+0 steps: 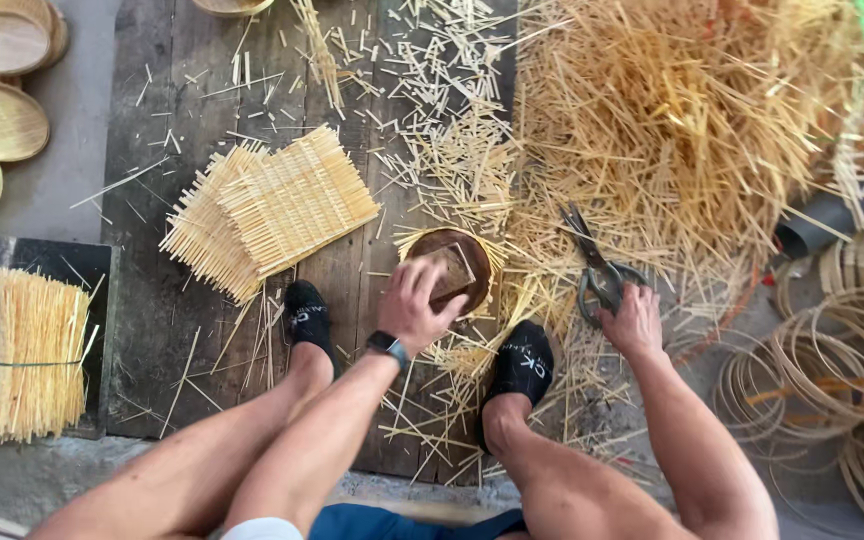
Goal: The person sits on the floor and fits woven bamboo mats onto round wooden sieve frames, pressing the mat over the rim and trimming the excess bamboo strips with scissors. Finished sieves are set on a stack beside them, and loose bamboo strips are swept aside between pieces.
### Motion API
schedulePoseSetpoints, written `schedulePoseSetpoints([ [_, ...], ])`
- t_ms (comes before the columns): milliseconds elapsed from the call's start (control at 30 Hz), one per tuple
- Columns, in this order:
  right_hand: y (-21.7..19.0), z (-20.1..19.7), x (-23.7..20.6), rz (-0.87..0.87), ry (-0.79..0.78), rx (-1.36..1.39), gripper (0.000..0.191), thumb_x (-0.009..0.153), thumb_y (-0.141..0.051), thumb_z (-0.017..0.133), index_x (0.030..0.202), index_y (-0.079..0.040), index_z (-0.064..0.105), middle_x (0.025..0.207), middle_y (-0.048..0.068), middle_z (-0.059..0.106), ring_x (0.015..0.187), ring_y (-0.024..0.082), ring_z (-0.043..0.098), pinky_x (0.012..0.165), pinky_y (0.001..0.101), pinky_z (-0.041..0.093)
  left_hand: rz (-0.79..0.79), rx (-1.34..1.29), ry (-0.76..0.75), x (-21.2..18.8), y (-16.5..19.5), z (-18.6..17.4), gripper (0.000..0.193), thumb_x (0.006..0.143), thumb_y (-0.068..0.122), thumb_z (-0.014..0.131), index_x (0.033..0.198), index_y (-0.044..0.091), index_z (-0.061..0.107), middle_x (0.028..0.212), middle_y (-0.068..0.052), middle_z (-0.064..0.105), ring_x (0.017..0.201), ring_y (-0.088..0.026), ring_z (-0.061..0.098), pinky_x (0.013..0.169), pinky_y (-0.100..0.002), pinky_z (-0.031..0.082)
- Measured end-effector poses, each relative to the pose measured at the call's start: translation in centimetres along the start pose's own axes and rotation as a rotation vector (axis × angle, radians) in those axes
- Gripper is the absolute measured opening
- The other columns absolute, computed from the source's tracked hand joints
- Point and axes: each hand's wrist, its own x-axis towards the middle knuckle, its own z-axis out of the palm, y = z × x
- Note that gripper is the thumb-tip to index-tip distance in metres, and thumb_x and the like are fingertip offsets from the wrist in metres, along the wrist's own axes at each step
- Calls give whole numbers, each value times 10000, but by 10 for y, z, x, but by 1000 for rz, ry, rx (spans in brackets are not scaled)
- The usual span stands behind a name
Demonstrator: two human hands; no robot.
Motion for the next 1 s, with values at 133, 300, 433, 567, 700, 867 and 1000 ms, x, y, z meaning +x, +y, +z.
schedulePoseSetpoints([
  [133, 2, 16, 15, 213, -245, 142, 668, 719, -242, 835, 1266, 42, 578, 1125, 264, 684, 1079, 422, 652, 958, 482, 516, -61, 138, 61, 42, 20, 15, 994, 616, 639, 852, 1411, 116, 562, 1246, -166, 570, 1143, -364, 531, 945, -523, 455],
  [300, 3, 7, 3, 424, -587, 653, 431, 732, -228, 785, 1096, -17, 688, 900, 132, 736, 847, 251, 723, 809, 386, 565, 68, 57, -67, 45, 11, 15, 916, 682, 556, 879, 1474, 239, 547, 1174, -43, 579, 1096, -263, 548, 967, -466, 491],
  [433, -26, -18, -37, 595, -588, 1008, 328, 789, -321, 788, 909, -49, 648, 681, 59, 620, 570, 188, 610, 531, 346, 487, 143, -1, -175, 43, 7, 25, 933, 680, 570, 909, 1474, 243, 542, 1188, -41, 578, 1112, -263, 547, 984, -453, 487],
  [567, -79, -37, -46, 686, -402, 1073, 448, 925, -430, 706, 779, -25, 580, 615, 45, 565, 459, 135, 550, 409, 297, 473, 316, 45, -324, 60, -7, 18, 1020, 606, 591, 923, 1483, 265, 519, 1227, -54, 574, 1162, -288, 522, 1036, -482, 455],
  [700, -139, -44, -56, 353, -152, 1340, 418, 941, -425, 713, 786, -58, 586, 651, 15, 589, 489, 113, 586, 418, 276, 505, 166, 23, -97, 43, 7, 8, 1182, 445, 624, 916, 1430, 155, 460, 1375, -218, 486, 1258, -398, 458, 1051, -599, 374],
  [867, -170, -38, -36, 744, -710, 1048, 481, 872, -465, 753, 749, -18, 627, 551, 50, 566, 426, 176, 550, 393, 319, 460, -179, -112, 36, 21, 31, 23, 955, 659, 351, 922, 1487, 163, 483, 1436, -240, 440, 1335, -450, 433, 1138, -555, 402],
  [1000, -150, -49, -30, 603, -679, 779, 510, 842, -545, 722, 826, -40, 655, 561, 64, 581, 475, 200, 581, 453, 357, 478, -155, -118, 45, 23, 25, 26, 918, 668, 303, 915, 1476, 161, 503, 1458, -256, 438, 1344, -463, 426, 1144, -559, 392],
])
